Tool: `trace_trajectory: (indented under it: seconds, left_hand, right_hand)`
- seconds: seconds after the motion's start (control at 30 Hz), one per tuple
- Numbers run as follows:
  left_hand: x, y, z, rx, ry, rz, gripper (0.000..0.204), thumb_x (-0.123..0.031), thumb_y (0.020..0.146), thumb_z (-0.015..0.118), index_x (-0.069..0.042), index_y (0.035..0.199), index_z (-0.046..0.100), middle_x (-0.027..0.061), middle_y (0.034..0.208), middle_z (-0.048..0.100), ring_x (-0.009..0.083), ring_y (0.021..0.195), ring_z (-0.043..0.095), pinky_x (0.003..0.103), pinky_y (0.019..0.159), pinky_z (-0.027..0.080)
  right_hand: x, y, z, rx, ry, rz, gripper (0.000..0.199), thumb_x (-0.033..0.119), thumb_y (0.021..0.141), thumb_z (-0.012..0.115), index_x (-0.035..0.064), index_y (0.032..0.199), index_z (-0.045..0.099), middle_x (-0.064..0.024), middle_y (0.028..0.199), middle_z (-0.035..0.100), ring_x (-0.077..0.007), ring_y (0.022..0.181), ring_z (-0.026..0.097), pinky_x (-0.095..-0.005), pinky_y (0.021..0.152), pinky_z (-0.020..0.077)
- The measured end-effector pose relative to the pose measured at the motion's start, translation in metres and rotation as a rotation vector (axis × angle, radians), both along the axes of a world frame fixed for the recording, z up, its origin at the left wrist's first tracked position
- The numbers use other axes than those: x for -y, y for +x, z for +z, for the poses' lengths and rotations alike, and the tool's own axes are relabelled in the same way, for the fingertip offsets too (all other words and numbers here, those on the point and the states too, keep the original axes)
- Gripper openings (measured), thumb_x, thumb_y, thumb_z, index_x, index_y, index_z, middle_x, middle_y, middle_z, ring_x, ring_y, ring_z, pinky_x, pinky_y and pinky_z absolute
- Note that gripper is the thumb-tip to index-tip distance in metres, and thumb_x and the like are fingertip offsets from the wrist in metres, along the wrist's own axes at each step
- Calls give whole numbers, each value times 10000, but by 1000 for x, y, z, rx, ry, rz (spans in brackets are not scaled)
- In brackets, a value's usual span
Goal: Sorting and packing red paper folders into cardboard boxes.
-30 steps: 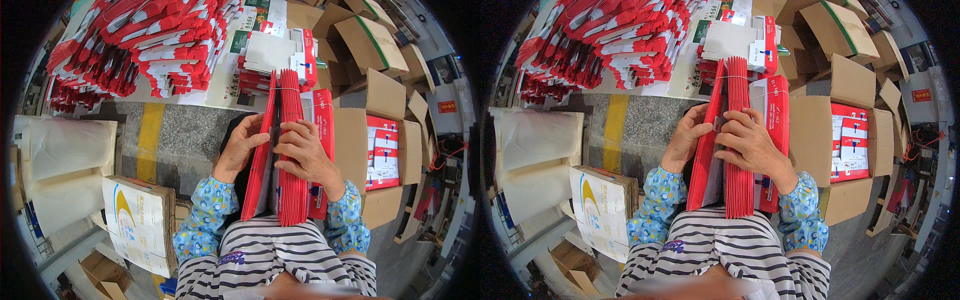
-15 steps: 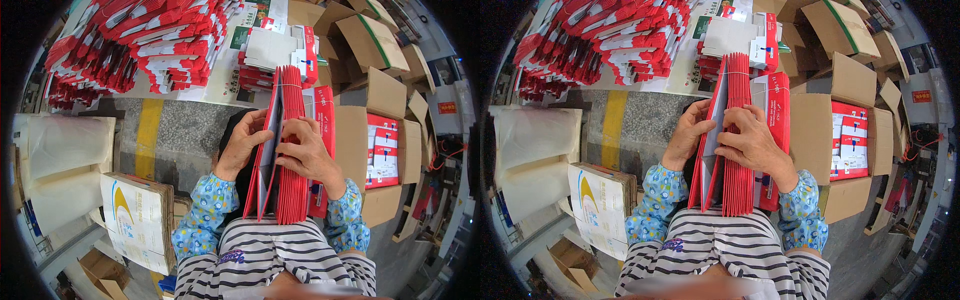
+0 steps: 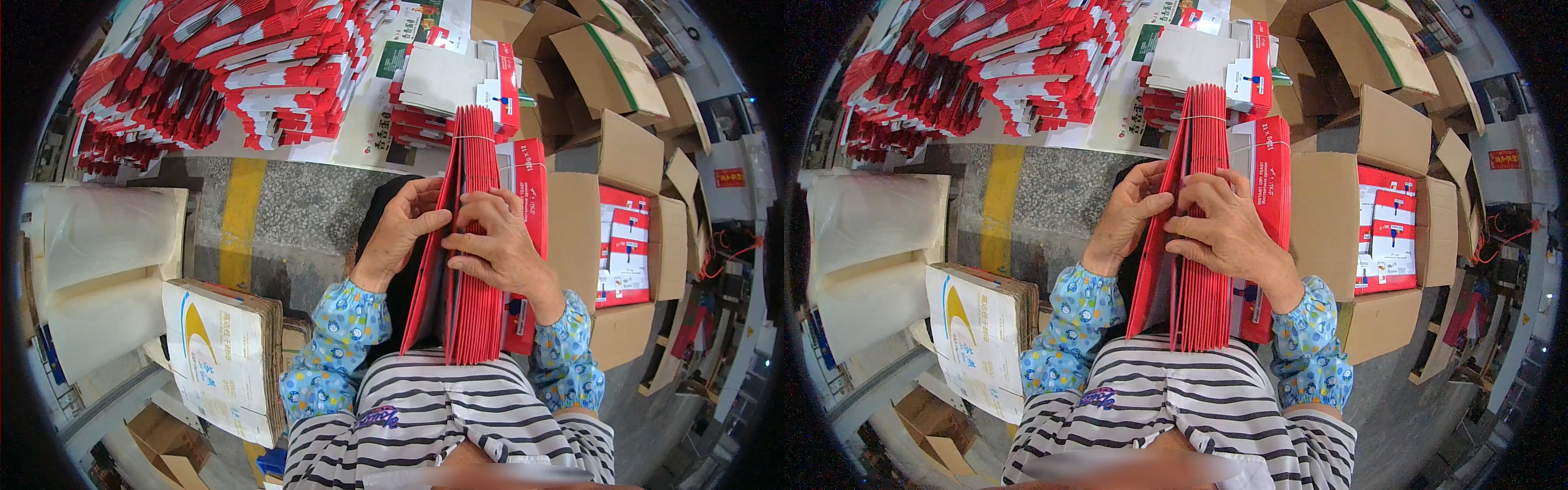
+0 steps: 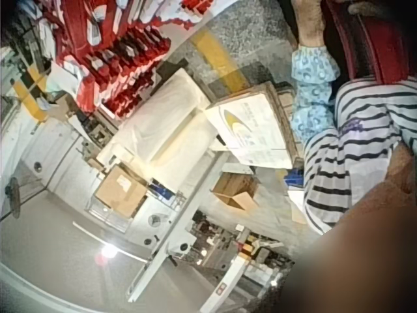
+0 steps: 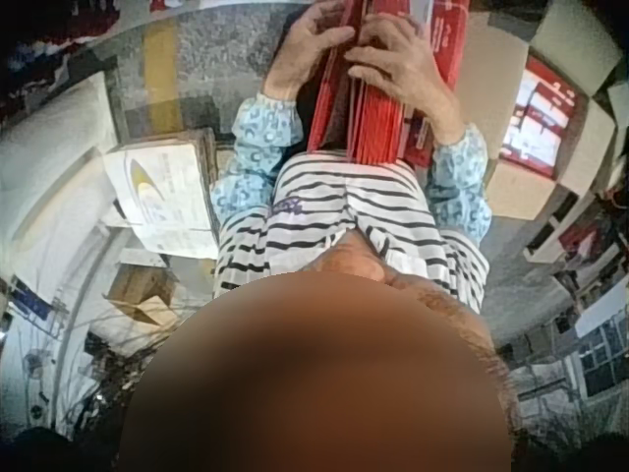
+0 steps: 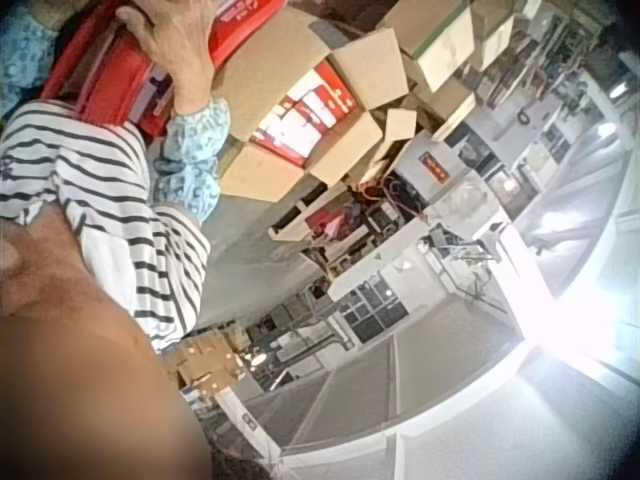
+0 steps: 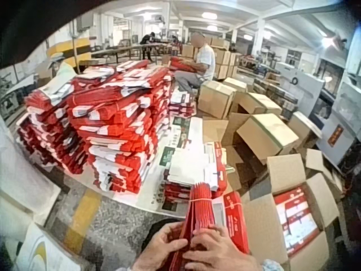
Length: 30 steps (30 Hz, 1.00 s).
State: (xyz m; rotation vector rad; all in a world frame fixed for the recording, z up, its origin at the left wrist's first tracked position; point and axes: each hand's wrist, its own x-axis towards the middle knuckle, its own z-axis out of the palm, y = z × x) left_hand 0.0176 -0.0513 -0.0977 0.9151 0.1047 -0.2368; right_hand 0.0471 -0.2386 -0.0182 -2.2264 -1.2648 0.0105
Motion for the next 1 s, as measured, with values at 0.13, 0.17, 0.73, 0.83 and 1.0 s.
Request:
trace_trajectory:
  seconds: [0.13, 0.17, 0.73, 0.83, 1.0]
  left_hand:
    - [1, 0, -1, 15, 15, 4, 594, -159, 832, 748, 4, 1332, 474, 111, 1213, 565, 180, 1106, 546, 328, 956, 466]
    - [1, 0, 1, 8, -5, -3, 578, -153, 840, 737, 6, 1329, 475, 110, 1206, 568, 178, 1099, 548, 328, 954, 465]
    - [21, -1, 34, 525, 1138, 198, 717, -288, 859, 684, -62, 1462, 369, 198, 1451, 346, 339, 1321, 380, 427, 1108, 304]
    - [33, -2, 61, 572, 1343, 17, 657, -356, 804, 713, -167, 1397, 500, 248, 1513, 223, 441, 1376, 266, 509, 1111, 286]
    - [41, -4, 70, 537, 1395, -108, 539, -325, 811, 695, -179, 1319, 589, 275, 1530, 192, 477, 1348, 320, 503, 1056, 380]
  right_hand:
    - [-3, -1, 3, 2, 24, -1, 250, 348, 776, 737, 158, 937, 725, -26, 981, 544, -266, 1155, 500, -499, 1012, 303]
    - [-5, -1, 3, 27, 10, 1, 246, 346, 775, 739, 154, 926, 723, -24, 978, 542, -262, 1144, 500, -497, 1011, 303]
    - [23, 12, -4, 8, 299, -412, 259, 249, 805, 730, 90, 1002, 675, -124, 1136, 564, -323, 1152, 501, -474, 967, 370]
    - [44, 18, -13, -22, -16, -782, 389, 264, 866, 683, 36, 1173, 608, -213, 1282, 500, -393, 1237, 445, -463, 1015, 379]
    - [66, 6, -45, -289, 202, -796, 708, 255, 809, 735, 30, 1392, 401, -256, 1389, 406, -416, 1311, 383, -445, 1100, 325]
